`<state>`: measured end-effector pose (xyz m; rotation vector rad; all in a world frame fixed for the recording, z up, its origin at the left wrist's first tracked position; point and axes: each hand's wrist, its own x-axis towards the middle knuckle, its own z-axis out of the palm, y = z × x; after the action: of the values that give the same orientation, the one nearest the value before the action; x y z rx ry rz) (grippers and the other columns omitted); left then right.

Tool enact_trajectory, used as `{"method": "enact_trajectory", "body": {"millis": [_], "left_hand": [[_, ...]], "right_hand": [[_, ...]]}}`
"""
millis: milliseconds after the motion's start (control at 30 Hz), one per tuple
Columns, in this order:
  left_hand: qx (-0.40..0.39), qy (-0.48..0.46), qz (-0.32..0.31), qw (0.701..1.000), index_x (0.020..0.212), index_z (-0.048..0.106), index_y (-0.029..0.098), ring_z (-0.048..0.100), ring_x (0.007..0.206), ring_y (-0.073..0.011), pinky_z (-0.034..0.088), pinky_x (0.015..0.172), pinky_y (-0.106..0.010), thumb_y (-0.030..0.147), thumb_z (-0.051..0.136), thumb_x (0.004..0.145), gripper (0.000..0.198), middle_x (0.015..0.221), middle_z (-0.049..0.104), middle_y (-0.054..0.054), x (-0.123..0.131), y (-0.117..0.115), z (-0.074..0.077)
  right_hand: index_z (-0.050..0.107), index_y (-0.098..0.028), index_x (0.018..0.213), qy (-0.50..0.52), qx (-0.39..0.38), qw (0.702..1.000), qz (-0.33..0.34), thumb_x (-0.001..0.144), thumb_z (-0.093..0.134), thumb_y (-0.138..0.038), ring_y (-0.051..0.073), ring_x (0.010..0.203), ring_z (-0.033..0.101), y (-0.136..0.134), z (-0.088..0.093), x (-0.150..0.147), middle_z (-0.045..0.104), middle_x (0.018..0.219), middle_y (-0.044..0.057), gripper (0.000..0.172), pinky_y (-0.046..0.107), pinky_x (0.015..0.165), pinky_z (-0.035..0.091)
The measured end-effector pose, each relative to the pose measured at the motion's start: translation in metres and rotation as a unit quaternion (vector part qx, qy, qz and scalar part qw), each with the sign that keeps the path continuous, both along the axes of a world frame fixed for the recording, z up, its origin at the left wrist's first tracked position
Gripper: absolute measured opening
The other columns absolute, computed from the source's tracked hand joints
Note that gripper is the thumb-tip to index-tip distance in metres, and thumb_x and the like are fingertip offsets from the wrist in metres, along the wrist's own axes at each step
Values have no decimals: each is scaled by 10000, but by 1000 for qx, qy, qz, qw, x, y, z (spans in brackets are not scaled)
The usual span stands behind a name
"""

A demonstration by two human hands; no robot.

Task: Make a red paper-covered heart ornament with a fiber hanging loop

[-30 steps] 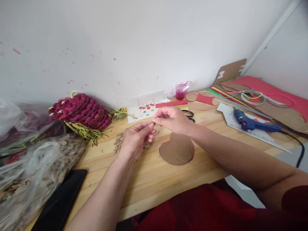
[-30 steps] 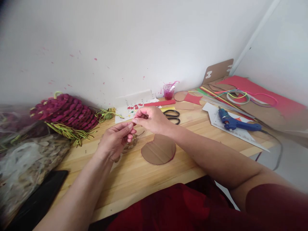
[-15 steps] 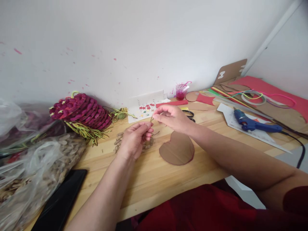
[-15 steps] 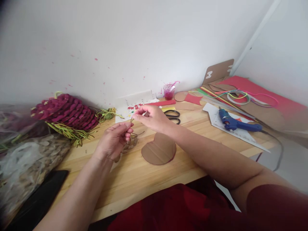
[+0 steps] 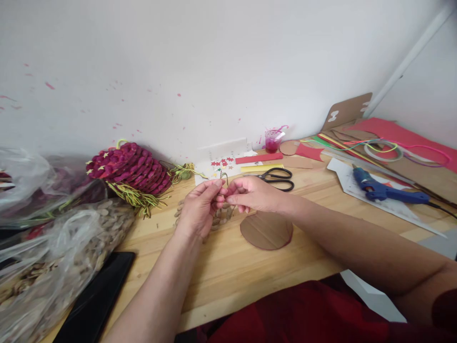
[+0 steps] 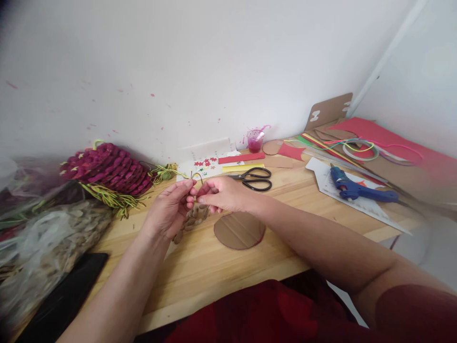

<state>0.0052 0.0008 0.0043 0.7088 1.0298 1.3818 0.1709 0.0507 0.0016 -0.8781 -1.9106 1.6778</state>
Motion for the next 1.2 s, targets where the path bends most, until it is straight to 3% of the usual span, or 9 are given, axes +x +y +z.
{"method": "enact_trajectory", "body": {"millis": [133, 267, 333, 533, 633, 733, 833, 1000, 1200], "left_hand": [[26, 59, 56, 996, 844, 727, 134, 519, 500, -31, 415, 474, -139, 334, 866, 651, 311, 702, 674, 10, -2, 3, -3], [74, 207, 96, 971, 840, 736, 152, 539, 511, -67, 436, 504, -186, 373, 802, 723, 259, 683, 685, 0, -4, 4, -4], [85, 282, 100, 950, 853, 742, 156, 550, 518, -87, 440, 512, -205, 372, 766, 754, 238, 677, 689, -6, -5, 3, -5], [92, 443, 45, 891, 838, 751, 183, 587, 596, -129, 436, 573, -236, 369, 694, 807, 197, 682, 700, -7, -13, 3, -7], [106, 485, -6, 868, 823, 759, 187, 569, 583, -124, 410, 565, -235, 340, 679, 817, 173, 671, 698, -6, -13, 1, -3], [131, 434, -69, 889, 821, 762, 179, 544, 546, -111, 393, 532, -224, 317, 701, 798, 153, 667, 697, -15, -12, -3, 3], [147, 344, -96, 922, 807, 765, 174, 537, 529, -104, 393, 509, -214, 332, 762, 763, 163, 670, 694, -32, -11, -5, 5], [141, 250, -35, 957, 794, 758, 175, 520, 513, -96, 401, 495, -205, 354, 801, 739, 192, 641, 665, -28, -10, -4, 5], [139, 275, 73, 949, 808, 727, 165, 502, 502, -75, 386, 475, -178, 357, 766, 776, 198, 646, 664, -9, -9, -1, 5]], "right_hand": [[648, -157, 830, -26, 81, 995, -51, 871, 646, -339, 85, 503, 545, 0, 7, 2, 599, 596, -30, 187, 207, 498, 440], [676, -156, 788, -47, 217, 973, -63, 847, 651, -252, 77, 552, 513, -6, 13, 4, 605, 631, -31, 116, 207, 536, 393], [678, -156, 796, -41, 250, 965, -66, 848, 636, -222, 83, 577, 512, -8, 15, 4, 613, 652, -25, 95, 211, 549, 387], [668, -152, 779, -21, 350, 932, -98, 844, 642, -185, 95, 630, 524, -4, 20, 10, 623, 711, -8, 77, 231, 598, 387], [666, -149, 786, 2, 360, 927, -104, 844, 658, -199, 96, 657, 518, 2, 22, 12, 625, 756, -1, 77, 235, 615, 384], [658, -156, 798, 37, 303, 946, -107, 848, 671, -262, 104, 686, 526, 10, 19, 13, 624, 775, -1, 118, 235, 609, 381], [650, -165, 793, 74, 190, 974, -103, 832, 691, -336, 107, 693, 536, 17, 11, 11, 614, 753, -9, 180, 235, 619, 404], [638, -169, 749, 66, -42, 992, -98, 745, 732, -315, 94, 566, 524, 16, -3, 5, 595, 647, -11, 173, 197, 447, 324], [638, -154, 721, 94, -258, 961, -24, 748, 725, -210, 98, 497, 588, 2, -4, -4, 591, 569, -10, 108, 158, 353, 246]]}}
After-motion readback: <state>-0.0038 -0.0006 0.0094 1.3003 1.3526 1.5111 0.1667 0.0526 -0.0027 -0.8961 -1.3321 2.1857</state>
